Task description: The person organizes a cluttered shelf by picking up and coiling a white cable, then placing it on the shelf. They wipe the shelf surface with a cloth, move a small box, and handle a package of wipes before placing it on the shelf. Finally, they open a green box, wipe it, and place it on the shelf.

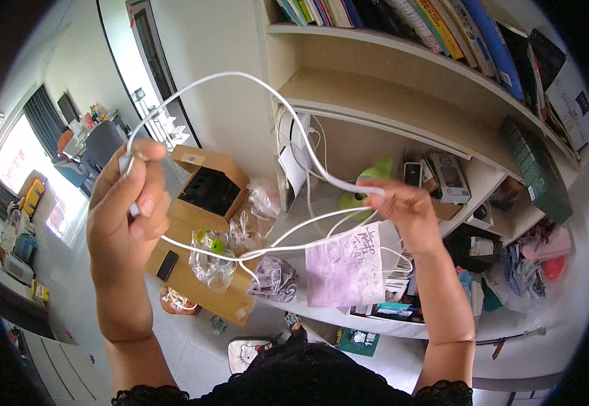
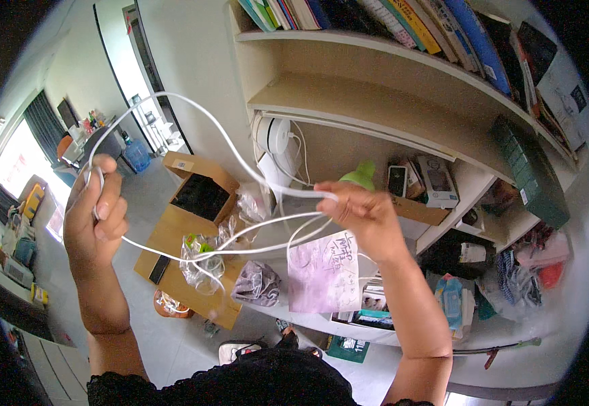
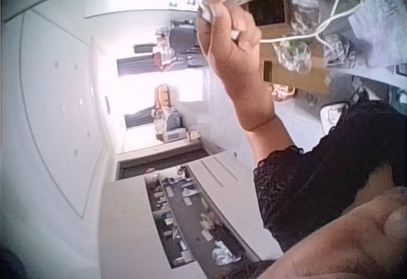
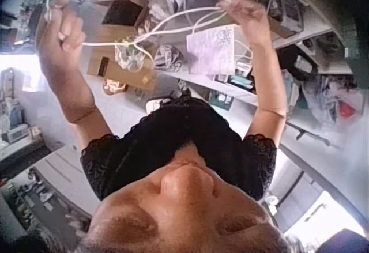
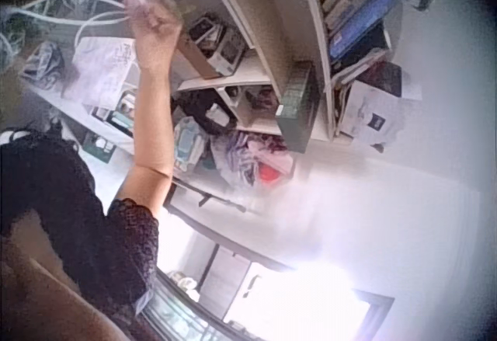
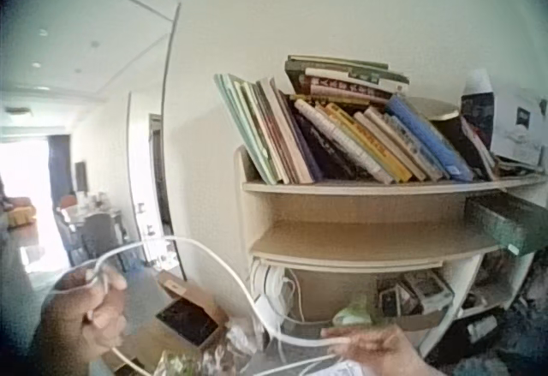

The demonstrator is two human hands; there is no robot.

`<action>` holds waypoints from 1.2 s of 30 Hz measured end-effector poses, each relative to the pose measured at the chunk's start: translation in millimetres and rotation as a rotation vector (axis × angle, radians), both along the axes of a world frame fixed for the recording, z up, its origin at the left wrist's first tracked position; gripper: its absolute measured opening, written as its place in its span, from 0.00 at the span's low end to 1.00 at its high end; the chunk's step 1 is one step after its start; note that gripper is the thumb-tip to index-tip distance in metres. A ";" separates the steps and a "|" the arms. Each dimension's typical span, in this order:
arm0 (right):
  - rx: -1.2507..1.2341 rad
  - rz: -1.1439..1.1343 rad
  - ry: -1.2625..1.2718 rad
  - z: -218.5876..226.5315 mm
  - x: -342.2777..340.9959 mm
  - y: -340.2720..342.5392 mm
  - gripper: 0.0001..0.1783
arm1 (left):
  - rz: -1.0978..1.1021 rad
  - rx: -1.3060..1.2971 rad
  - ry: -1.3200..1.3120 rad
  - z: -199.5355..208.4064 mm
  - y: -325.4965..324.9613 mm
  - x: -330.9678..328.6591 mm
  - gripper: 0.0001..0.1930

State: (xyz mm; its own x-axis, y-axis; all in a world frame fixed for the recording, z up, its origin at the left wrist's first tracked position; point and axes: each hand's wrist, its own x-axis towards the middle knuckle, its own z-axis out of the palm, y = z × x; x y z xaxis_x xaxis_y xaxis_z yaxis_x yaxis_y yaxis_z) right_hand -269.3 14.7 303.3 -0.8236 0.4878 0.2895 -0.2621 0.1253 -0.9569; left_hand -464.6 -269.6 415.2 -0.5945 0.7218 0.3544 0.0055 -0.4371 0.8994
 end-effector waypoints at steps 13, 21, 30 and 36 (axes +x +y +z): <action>0.747 -0.155 0.200 138.8 -86.3 -7.3 0.15 | -0.207 -0.327 0.002 -37.9 33.8 11.2 0.10; 0.494 -0.698 0.460 231.8 -53.3 -40.6 0.10 | -0.207 -0.342 -0.119 -105.3 83.4 30.4 0.14; 1.642 -0.920 0.504 211.6 -47.2 28.9 0.10 | 0.066 -0.464 0.015 -103.6 57.0 -5.1 0.07; 0.957 -0.738 -0.094 158.7 -55.7 36.3 0.22 | -0.019 -0.183 -0.220 -116.4 72.3 -5.4 0.07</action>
State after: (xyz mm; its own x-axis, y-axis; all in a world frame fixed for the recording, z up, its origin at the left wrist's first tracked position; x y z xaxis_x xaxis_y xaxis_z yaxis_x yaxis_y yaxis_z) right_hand -325.0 51.0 462.0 -0.4746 0.4703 0.7440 0.2365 0.8823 -0.4069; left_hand -470.0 -197.3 298.8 -0.6281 0.7738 0.0816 -0.2050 -0.2657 0.9420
